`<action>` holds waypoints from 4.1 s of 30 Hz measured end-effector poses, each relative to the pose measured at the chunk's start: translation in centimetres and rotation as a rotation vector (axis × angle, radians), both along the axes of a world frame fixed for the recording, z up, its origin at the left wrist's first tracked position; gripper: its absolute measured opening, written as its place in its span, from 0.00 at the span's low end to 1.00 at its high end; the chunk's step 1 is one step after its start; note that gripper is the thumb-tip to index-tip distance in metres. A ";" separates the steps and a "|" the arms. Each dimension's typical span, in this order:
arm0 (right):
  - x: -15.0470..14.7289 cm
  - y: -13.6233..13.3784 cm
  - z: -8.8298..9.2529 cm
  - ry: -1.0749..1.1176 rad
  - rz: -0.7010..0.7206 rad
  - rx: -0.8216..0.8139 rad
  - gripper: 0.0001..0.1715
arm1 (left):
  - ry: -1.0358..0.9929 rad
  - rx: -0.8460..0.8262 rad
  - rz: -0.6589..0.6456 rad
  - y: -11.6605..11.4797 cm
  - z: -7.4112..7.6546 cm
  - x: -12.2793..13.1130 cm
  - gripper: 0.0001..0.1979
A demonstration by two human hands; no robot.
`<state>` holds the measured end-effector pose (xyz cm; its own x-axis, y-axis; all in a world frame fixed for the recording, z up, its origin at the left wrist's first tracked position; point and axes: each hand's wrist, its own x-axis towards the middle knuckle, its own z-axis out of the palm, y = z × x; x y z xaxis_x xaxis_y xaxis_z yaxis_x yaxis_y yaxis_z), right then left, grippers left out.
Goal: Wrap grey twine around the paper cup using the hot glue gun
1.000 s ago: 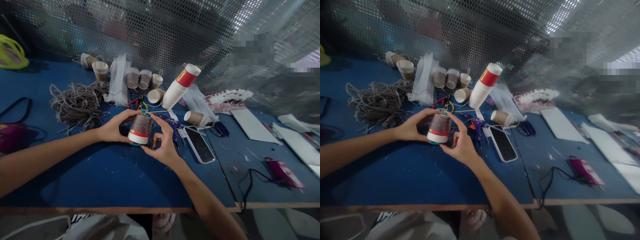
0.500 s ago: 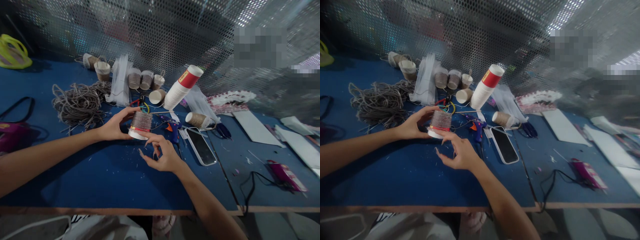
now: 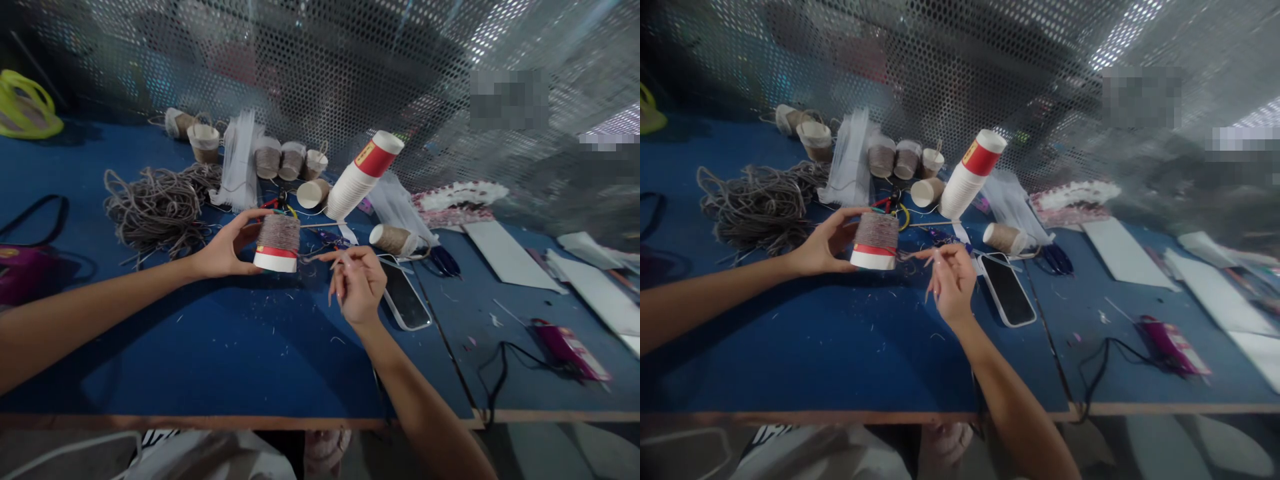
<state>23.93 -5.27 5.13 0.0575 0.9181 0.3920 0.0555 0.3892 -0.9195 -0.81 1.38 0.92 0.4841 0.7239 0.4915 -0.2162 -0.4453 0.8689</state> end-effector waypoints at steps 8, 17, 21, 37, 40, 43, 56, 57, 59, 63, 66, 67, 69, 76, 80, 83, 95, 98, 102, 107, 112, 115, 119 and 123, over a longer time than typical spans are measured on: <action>0.2 0.1 0.3 -0.069 0.098 -0.084 0.19 | -0.100 0.048 -0.009 0.3 -0.6 0.2 0.43; -1.2 -0.6 -0.9 -0.215 0.294 -0.139 0.36 | -0.012 0.036 -0.084 -0.2 -0.1 0.4 0.40; -1.0 -0.4 -1.2 -0.233 0.252 -0.091 0.37 | 0.051 0.088 -0.082 -0.7 0.4 0.7 0.41; 3.0 2.2 0.3 -1.032 -0.820 -0.174 0.33 | -0.063 0.141 0.170 -0.3 -0.5 0.9 0.39; 2.7 2.6 0.7 -1.180 -0.752 -0.427 0.38 | -0.035 0.155 0.208 -0.3 -0.5 1.0 0.39; 2.2 2.8 0.9 -1.202 -0.661 -0.581 0.37 | 0.004 0.166 0.223 -0.2 -0.5 0.9 0.40; 3.1 3.3 1.6 -0.916 -0.707 -0.458 0.15 | -0.021 0.165 0.199 0.0 -0.9 0.7 0.41; 3.0 3.2 1.5 -0.846 -0.735 -0.428 0.18 | -0.017 0.161 0.202 0.0 -0.9 0.7 0.41; 2.6 2.9 1.3 -0.680 -0.743 -0.373 0.23 | -0.009 0.152 0.206 0.0 -0.9 0.7 0.42; 1.5 1.8 0.8 -0.539 -0.644 -0.197 0.32 | -0.028 0.080 0.181 0.1 -1.1 0.7 0.43; 0.9 1.1 0.4 -0.562 -0.607 -0.040 0.33 | -0.041 0.044 0.178 0.1 -1.1 0.7 0.43; 0.7 0.9 0.2 -0.576 -0.599 -0.002 0.33 | -0.037 0.042 0.179 0.0 -1.0 0.7 0.43; 0.4 0.6 0.0 -0.612 -0.573 0.048 0.32 | -0.021 0.042 0.177 0.0 -0.9 0.7 0.42; -0.3 0.0 0.0 -0.680 -0.511 0.108 0.29 | 0.008 0.022 0.162 -0.1 -0.7 0.5 0.41; -0.4 0.0 -0.1 -0.676 -0.495 0.118 0.27 | -0.009 0.029 0.158 -0.1 -0.8 0.6 0.42; -0.4 0.1 -0.3 -0.678 -0.496 0.127 0.26 | -0.011 0.028 0.175 0.0 -0.8 0.5 0.43; -0.3 -0.1 -0.4 -0.684 -0.474 0.120 0.25 | 0.035 0.038 0.207 -0.1 -0.8 0.5 0.42; -0.2 -0.1 -0.4 -0.687 -0.485 0.113 0.25 | 0.029 0.034 0.191 -0.1 -0.7 0.5 0.42; -0.1 -0.1 -0.4 -0.699 -0.472 0.124 0.24 | 0.008 0.023 0.177 -0.2 -0.6 0.5 0.41; 0.0 0.1 -0.7 -0.735 -0.501 0.176 0.23 | 0.017 0.038 0.180 -0.2 -0.5 0.5 0.40; 0.1 0.1 -0.7 -0.753 -0.517 0.232 0.22 | 0.029 0.044 0.176 -0.2 -0.6 0.5 0.40; 0.2 0.1 -0.7 -0.759 -0.516 0.235 0.22 | 0.012 0.035 0.161 -0.1 -0.8 0.5 0.40; 0.3 0.2 -0.9 -0.759 -0.521 0.219 0.22 | -0.027 0.028 0.150 0.1 -1.0 0.5 0.40; 0.4 0.2 -1.0 -0.758 -0.537 0.221 0.22 | -0.028 0.011 0.132 0.0 -0.9 0.5 0.40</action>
<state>24.33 -5.07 4.12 0.1091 0.7439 0.6593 0.8281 0.2989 -0.4743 -0.26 1.36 0.06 0.3715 0.7746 0.5118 -0.1790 -0.4812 0.8582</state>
